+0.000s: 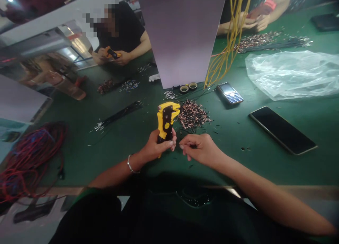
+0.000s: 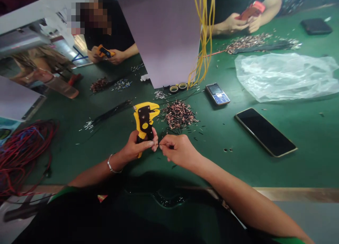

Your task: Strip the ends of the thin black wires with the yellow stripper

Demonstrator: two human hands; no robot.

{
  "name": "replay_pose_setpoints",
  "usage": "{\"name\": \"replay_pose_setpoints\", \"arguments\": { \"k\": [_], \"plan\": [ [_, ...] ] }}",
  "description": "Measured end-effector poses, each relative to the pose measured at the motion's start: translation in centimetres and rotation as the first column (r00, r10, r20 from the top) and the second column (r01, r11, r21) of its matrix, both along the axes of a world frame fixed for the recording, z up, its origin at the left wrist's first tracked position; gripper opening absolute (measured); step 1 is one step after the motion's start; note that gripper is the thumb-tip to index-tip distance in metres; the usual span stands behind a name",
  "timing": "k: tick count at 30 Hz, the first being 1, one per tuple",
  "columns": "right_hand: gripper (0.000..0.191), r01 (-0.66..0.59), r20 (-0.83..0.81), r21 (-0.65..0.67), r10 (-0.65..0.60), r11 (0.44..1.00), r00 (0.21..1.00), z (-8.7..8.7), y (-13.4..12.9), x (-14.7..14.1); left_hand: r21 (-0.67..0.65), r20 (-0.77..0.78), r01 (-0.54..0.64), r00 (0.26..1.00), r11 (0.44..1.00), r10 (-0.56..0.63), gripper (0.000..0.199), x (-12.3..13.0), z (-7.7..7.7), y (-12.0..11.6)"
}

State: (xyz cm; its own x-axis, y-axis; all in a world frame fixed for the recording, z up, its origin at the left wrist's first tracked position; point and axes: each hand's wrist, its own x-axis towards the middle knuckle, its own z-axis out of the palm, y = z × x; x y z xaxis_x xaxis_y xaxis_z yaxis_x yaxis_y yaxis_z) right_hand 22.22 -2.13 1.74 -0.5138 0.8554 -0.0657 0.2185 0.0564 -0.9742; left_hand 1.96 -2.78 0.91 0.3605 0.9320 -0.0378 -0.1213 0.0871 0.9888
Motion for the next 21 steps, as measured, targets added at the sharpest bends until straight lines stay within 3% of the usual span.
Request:
{"name": "replay_pose_setpoints", "arguments": {
  "k": [16,21],
  "plan": [
    [0.012,0.144,-0.053,-0.118,-0.151,0.983,0.987,0.3,0.6,0.5,-0.008,0.051,-0.109,0.993,0.994,0.109,0.028,-0.5,0.0,0.6],
    [0.018,0.171,-0.064,-0.054,-0.174,0.984,0.983,0.8,1.0,1.0,0.051,0.062,0.029,0.998,0.998,-0.033,0.033,-0.8,0.1,1.1]
  ]
}}
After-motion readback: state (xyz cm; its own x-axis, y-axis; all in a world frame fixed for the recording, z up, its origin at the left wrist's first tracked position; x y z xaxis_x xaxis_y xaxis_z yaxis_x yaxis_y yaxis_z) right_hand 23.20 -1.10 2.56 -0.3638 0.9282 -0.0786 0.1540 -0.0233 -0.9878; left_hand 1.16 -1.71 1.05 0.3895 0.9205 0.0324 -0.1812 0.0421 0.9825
